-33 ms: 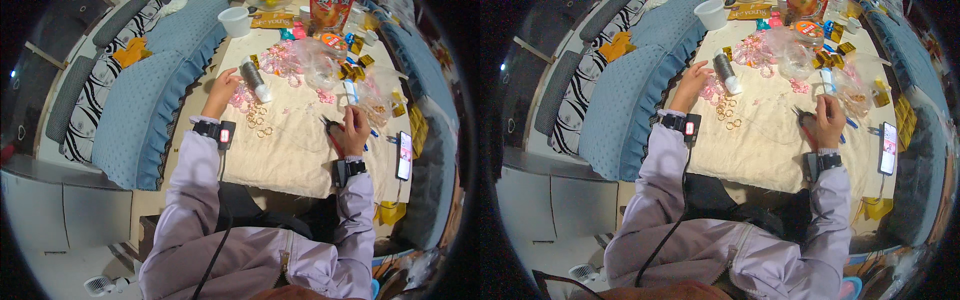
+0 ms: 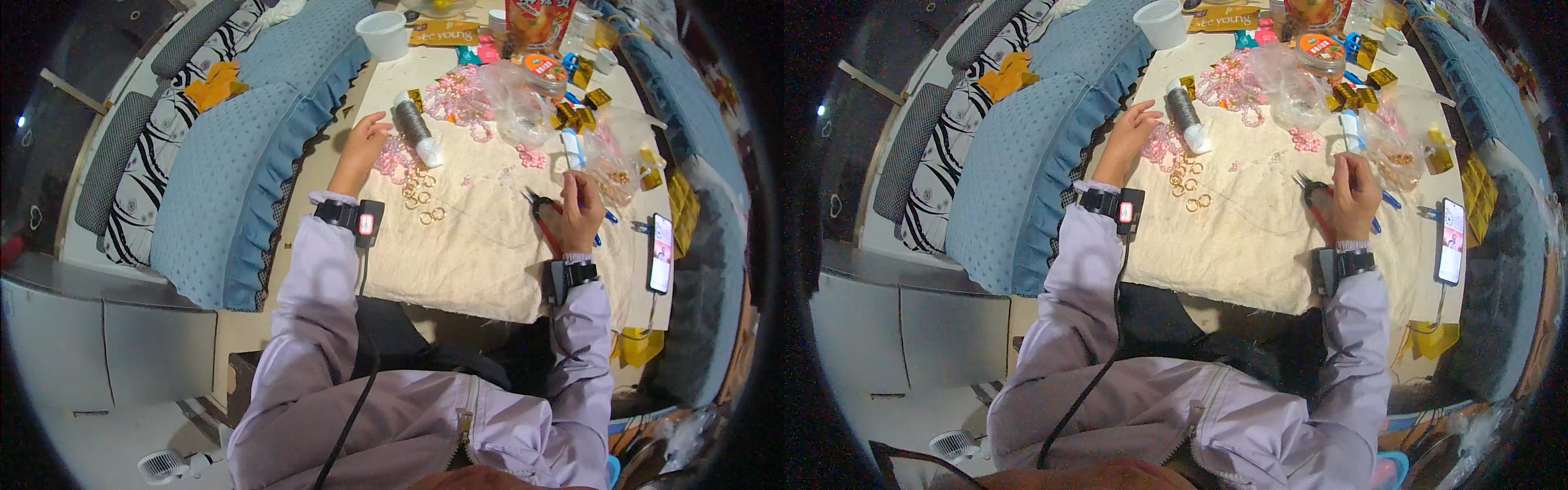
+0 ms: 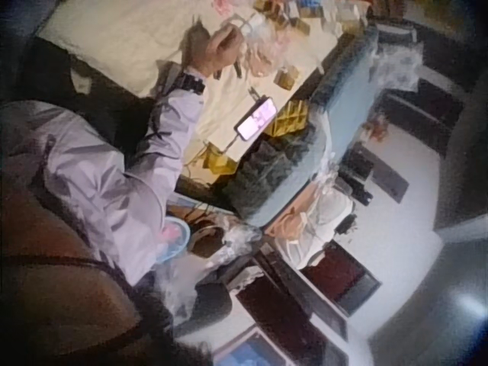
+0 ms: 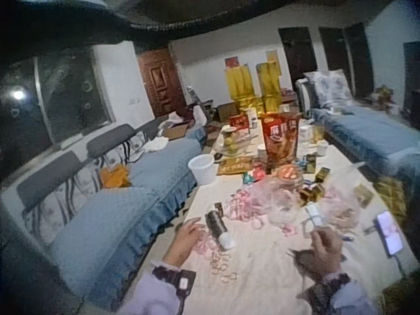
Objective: The person assembles beaded keychains at a table. They thread pink beads onto a string, use red-handled pliers to open and close jump rings, and attach a metal key ring to the beaded strand. The finished keychain is placed on the table.
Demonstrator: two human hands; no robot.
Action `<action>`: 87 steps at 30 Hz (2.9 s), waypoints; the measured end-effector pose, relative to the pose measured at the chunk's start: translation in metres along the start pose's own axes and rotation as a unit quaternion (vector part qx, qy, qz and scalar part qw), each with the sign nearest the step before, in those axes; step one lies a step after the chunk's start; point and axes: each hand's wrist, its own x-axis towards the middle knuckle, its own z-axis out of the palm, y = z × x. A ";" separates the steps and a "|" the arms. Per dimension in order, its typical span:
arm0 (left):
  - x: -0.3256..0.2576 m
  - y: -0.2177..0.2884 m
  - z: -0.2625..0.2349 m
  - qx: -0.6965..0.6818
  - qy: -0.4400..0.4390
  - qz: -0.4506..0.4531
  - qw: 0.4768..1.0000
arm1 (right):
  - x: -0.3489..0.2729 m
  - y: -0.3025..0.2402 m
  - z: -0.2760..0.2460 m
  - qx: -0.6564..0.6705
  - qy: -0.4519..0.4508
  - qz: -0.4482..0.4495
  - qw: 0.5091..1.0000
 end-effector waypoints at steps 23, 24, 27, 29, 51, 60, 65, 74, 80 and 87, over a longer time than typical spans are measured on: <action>-0.137 0.001 0.054 0.249 0.009 0.168 0.954 | 0.000 -0.002 0.000 -0.109 -0.013 -0.076 0.991; -0.138 0.001 0.052 0.256 -0.006 0.171 0.951 | -0.001 -0.005 -0.003 -0.126 -0.046 -0.049 0.990; -0.134 -0.002 0.053 0.283 0.056 0.201 0.936 | -0.011 -0.015 -0.014 -0.163 -0.100 -0.121 0.974; -0.128 -0.003 0.053 0.318 0.058 0.198 0.925 | -0.017 -0.021 -0.023 -0.184 -0.117 -0.140 0.966; -0.110 -0.001 0.081 0.433 0.043 0.181 0.882 | -0.035 -0.054 -0.042 -0.264 -0.176 -0.144 0.937; -0.110 -0.005 0.087 0.354 -0.012 0.207 0.912 | -0.045 -0.058 -0.056 -0.297 -0.162 -0.128 0.932; -0.112 0.000 0.088 0.306 -0.002 0.169 0.937 | -0.044 -0.055 -0.064 -0.275 -0.135 -0.125 0.944; -0.110 0.011 0.092 0.340 0.044 0.207 0.916 | -0.032 -0.040 -0.061 -0.387 -0.043 -0.192 0.901; -0.103 0.019 0.095 0.273 0.048 0.175 0.945 | -0.019 -0.035 -0.033 -0.464 -0.090 -0.164 0.866; -0.103 0.015 0.090 0.201 0.029 0.097 0.974 | -0.035 -0.046 -0.023 -0.391 -0.108 -0.055 0.913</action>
